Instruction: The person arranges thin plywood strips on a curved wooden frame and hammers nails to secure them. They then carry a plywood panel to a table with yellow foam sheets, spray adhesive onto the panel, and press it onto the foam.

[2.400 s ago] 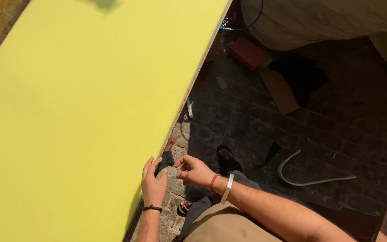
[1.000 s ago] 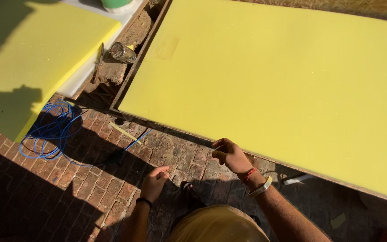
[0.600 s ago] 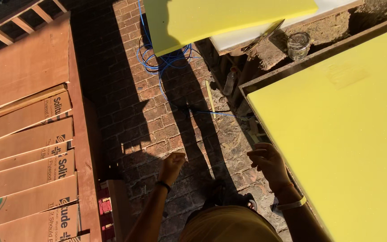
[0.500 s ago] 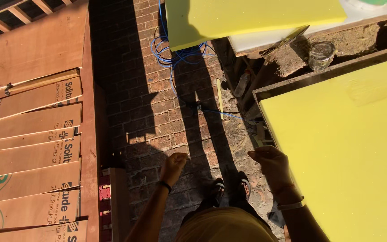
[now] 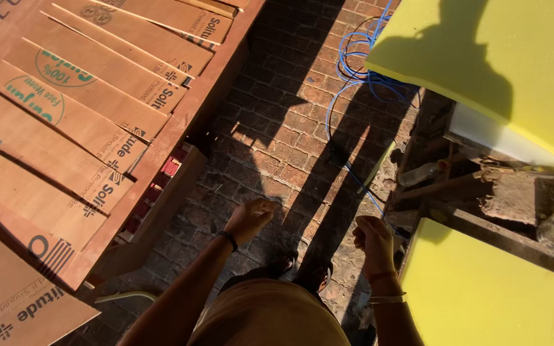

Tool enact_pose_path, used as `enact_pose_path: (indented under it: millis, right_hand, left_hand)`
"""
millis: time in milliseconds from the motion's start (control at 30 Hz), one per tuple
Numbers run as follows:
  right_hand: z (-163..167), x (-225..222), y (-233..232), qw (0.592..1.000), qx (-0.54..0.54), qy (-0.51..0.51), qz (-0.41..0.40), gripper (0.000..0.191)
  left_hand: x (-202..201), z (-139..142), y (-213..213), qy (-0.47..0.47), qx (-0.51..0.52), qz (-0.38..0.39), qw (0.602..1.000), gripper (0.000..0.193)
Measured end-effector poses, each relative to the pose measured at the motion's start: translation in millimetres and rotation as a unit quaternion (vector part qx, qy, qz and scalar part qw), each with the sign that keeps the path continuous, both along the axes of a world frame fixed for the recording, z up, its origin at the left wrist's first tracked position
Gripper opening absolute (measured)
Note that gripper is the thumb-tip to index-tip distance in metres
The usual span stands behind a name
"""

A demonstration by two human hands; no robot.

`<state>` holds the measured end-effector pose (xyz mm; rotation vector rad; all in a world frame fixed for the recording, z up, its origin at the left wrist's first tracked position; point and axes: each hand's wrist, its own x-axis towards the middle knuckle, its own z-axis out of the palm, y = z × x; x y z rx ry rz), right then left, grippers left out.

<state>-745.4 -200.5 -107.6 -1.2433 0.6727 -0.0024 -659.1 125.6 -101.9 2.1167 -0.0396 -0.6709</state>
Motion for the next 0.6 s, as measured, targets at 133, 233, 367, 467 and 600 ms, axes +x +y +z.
enact_pose_path:
  millis: [133, 233, 367, 467, 600]
  right_hand:
    - [-6, 72, 59, 0.988, 0.011, -0.004, 0.157, 0.013]
    - [-1, 107, 132, 0.965, -0.049, -0.008, 0.256, 0.014]
    - [7, 122, 257, 0.899, -0.075, -0.040, 0.430, 0.018]
    - [11, 113, 368, 0.831, -0.066, -0.040, 0.551, 0.019]
    - [7, 87, 531, 0.743, -0.081, -0.073, 0.660, 0.020]
  left_hand:
    - [-20, 16, 86, -0.032, 0.005, 0.130, 0.991, 0.037]
    - [-56, 12, 162, -0.094, 0.010, 0.236, 0.967, 0.041]
    - [-129, -1, 268, -0.105, -0.048, 0.525, 0.843, 0.044]
    - [-193, -10, 360, -0.152, -0.071, 0.690, 0.705, 0.052]
    - [-285, -10, 490, -0.199, -0.040, 0.830, 0.519, 0.063]
